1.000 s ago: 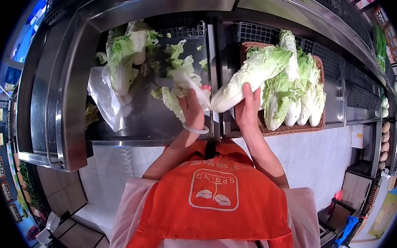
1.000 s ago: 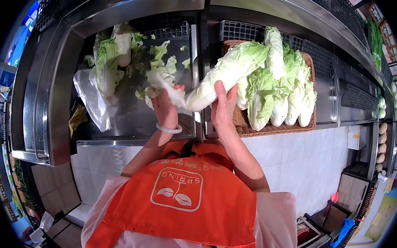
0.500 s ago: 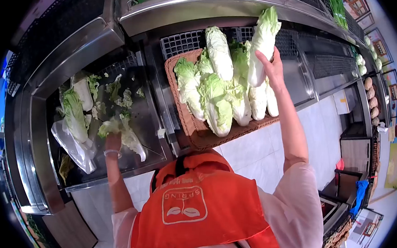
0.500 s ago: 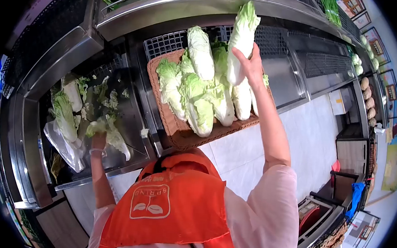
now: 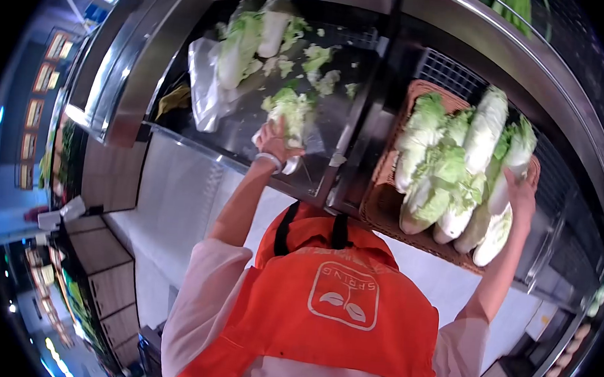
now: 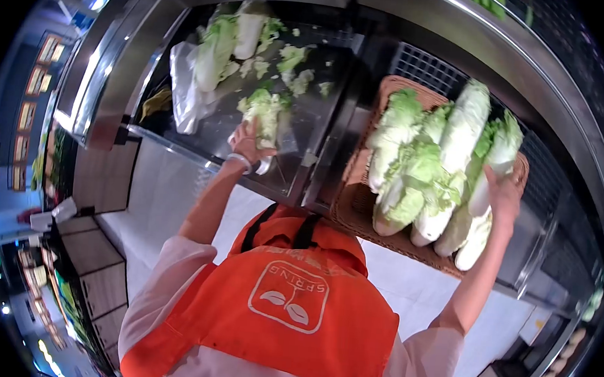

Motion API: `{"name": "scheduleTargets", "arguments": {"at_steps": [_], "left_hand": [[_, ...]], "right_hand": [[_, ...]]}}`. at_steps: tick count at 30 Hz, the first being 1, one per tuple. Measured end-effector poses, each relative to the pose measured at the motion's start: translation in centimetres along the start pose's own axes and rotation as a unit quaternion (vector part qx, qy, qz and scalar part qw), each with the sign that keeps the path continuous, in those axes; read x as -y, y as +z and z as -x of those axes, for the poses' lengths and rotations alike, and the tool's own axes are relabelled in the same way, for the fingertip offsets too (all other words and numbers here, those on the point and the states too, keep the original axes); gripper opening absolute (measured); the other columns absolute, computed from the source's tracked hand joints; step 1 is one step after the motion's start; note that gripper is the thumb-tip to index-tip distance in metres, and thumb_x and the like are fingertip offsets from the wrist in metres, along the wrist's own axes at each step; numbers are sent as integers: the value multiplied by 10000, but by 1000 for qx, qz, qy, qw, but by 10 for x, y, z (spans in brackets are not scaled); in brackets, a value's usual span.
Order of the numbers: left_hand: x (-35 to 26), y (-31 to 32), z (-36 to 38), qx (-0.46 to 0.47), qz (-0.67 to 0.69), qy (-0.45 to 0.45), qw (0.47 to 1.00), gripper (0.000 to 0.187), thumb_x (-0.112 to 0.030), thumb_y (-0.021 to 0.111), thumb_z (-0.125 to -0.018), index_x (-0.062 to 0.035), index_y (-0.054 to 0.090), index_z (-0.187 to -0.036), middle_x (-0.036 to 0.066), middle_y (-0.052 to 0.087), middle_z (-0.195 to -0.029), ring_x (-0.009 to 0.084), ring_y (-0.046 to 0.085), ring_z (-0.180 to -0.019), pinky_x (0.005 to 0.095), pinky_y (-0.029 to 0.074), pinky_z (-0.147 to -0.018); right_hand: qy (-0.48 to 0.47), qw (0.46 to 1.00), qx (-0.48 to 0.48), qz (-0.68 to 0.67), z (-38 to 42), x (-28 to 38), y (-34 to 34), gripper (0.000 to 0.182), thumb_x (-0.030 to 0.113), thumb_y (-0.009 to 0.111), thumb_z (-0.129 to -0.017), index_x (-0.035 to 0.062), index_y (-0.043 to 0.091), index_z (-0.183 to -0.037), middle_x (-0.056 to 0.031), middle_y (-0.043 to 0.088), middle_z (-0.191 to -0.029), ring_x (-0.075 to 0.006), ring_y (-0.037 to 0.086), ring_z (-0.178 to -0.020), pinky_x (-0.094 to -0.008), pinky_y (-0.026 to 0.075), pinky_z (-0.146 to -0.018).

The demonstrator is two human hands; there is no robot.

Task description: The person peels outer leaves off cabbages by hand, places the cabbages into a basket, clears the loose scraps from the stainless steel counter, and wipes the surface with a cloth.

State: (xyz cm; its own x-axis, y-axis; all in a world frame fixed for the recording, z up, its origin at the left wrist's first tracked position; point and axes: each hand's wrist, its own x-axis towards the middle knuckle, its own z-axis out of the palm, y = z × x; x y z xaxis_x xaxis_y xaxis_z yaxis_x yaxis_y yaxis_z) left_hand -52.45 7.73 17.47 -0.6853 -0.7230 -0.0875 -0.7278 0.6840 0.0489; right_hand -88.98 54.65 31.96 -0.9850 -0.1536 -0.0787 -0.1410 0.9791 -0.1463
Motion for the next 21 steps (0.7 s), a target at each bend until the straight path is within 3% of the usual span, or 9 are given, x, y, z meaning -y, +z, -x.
{"name": "scheduleTargets", "arguments": {"at_steps": [3, 4, 6, 8, 10, 11, 12, 16, 21], "left_hand": [[-1, -25, -5, 96, 88, -25, 991, 1117, -556, 773, -508, -174, 231, -1406, 224, 362, -1282, 390, 330, -1221, 517, 294, -971], [-3, -32, -7, 105, 83, -15, 991, 1064, -513, 777, -530, -144, 260, -1384, 229, 374, -1269, 392, 354, -1210, 507, 315, -962], [3, -22, -15, 117, 135, 1, 984, 943, -435, 765, -573, -86, 312, -1323, 244, 403, -1232, 395, 406, -1174, 483, 357, -942], [16, 10, -25, 121, 239, 17, 963, 810, -366, 734, -614, -29, 358, -1247, 264, 436, -1185, 397, 465, -1126, 453, 399, -919], [4, -1, -19, 89, 263, 8, 961, 694, -280, 699, -640, 33, 375, -1168, 275, 489, -1103, 401, 550, -996, 405, 455, -856], [10, 12, -24, 74, 291, 21, 953, 692, -253, 695, -637, 42, 372, -1173, 271, 508, -1083, 392, 559, -983, 398, 460, -846], [15, 19, -30, 60, 320, 31, 945, 690, -225, 691, -635, 52, 369, -1178, 268, 528, -1063, 384, 568, -970, 390, 465, -837], [34, -62, -58, 68, 427, 48, 901, 607, -162, 675, -641, 56, 417, -1145, 249, 582, -995, 360, 581, -951, 374, 461, -807], [30, -111, -167, 97, 481, 192, 850, 689, -203, 650, -700, 32, 349, -1273, 272, 542, -1092, 365, 546, -1024, 372, 434, -862]], "right_hand": [[-168, 978, -116, 28, 30, 33, -17, 763, 459, 620, -803, -19, 350, -1333, -264, 475, -1252, -347, 521, -1118, -408, 424, -912], [-134, 983, -58, -113, 57, 72, -36, 647, 379, 603, -839, 24, 382, -1333, -241, 473, -1265, -332, 505, -1146, -434, 444, -897], [-160, 975, -135, -79, 92, 133, -41, 558, 310, 626, -831, 75, 443, -1302, -194, 471, -1287, -309, 515, -1134, -443, 471, -877], [-186, 949, -50, -250, 113, 187, -35, 503, 271, 638, -822, 87, 483, -1263, -159, 483, -1281, -280, 535, -1103, -418, 487, -873], [-149, 890, 165, -398, 128, 248, -20, 518, 260, 655, -806, 78, 484, -1259, -148, 502, -1255, -250, 547, -1080, -386, 491, -868], [-246, 862, 144, -419, 119, 269, 21, 516, 218, 661, -805, 60, 479, -1261, -158, 513, -1226, -242, 557, -1060, -362, 495, -856], [-239, 800, 184, -518, 109, 291, 68, 531, 174, 665, -802, 34, 460, -1272, -177, 505, -1225, -245, 555, -1057, -347, 488, -867], [-225, 932, 172, -226, 85, 395, 131, 812, 282, 713, -738, -66, 290, -1338, -296, 436, -1242, -368, 462, -1140, -353, 387, -953], [-166, 977, 128, 29, 62, 446, 208, 946, 381, 690, -705, -121, 199, -1339, -271, 407, -1248, -365, 384, -1168, -407, 362, -966]]}}
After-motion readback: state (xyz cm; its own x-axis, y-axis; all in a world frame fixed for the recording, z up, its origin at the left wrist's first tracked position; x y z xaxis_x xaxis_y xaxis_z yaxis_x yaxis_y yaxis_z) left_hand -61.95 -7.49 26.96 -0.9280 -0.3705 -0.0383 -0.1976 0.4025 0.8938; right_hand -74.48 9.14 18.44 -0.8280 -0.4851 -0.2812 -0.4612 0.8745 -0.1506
